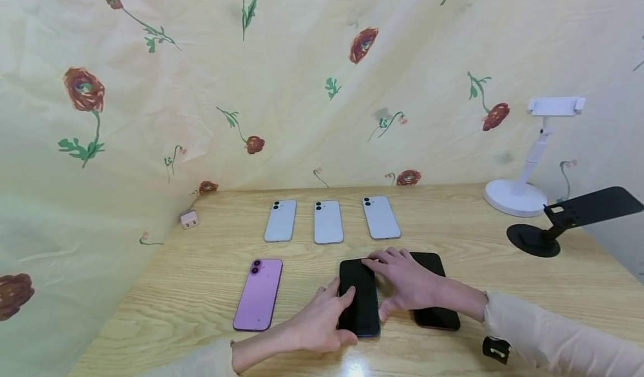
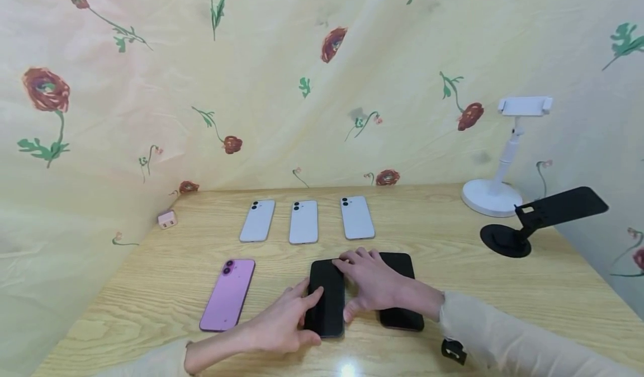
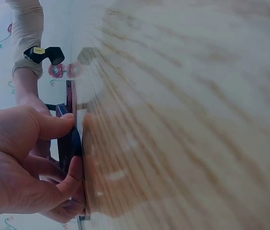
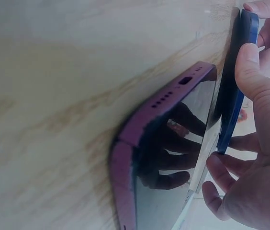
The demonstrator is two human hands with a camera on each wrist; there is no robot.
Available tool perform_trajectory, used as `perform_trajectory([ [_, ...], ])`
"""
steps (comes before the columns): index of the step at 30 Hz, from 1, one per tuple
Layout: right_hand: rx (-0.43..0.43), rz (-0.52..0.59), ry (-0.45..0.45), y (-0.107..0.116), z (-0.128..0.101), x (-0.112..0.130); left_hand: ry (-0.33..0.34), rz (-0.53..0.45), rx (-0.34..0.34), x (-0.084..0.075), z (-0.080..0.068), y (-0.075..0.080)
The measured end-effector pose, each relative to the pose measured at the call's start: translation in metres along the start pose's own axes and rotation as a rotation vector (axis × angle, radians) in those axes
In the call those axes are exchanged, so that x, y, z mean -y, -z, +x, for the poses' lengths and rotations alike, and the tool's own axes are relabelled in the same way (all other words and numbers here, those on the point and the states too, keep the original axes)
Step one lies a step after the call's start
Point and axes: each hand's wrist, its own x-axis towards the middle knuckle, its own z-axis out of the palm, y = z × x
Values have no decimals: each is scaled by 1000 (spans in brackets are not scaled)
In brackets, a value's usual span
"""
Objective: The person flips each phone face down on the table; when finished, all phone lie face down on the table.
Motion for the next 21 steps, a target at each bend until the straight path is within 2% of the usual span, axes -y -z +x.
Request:
perform_trajectory([
  [7,-13,14,-15,3,0,1,-26,-42,-11,3,-1,0],
  [21,-66,65,-23,9,6,7,-62,-3,-49,4,-5,2],
])
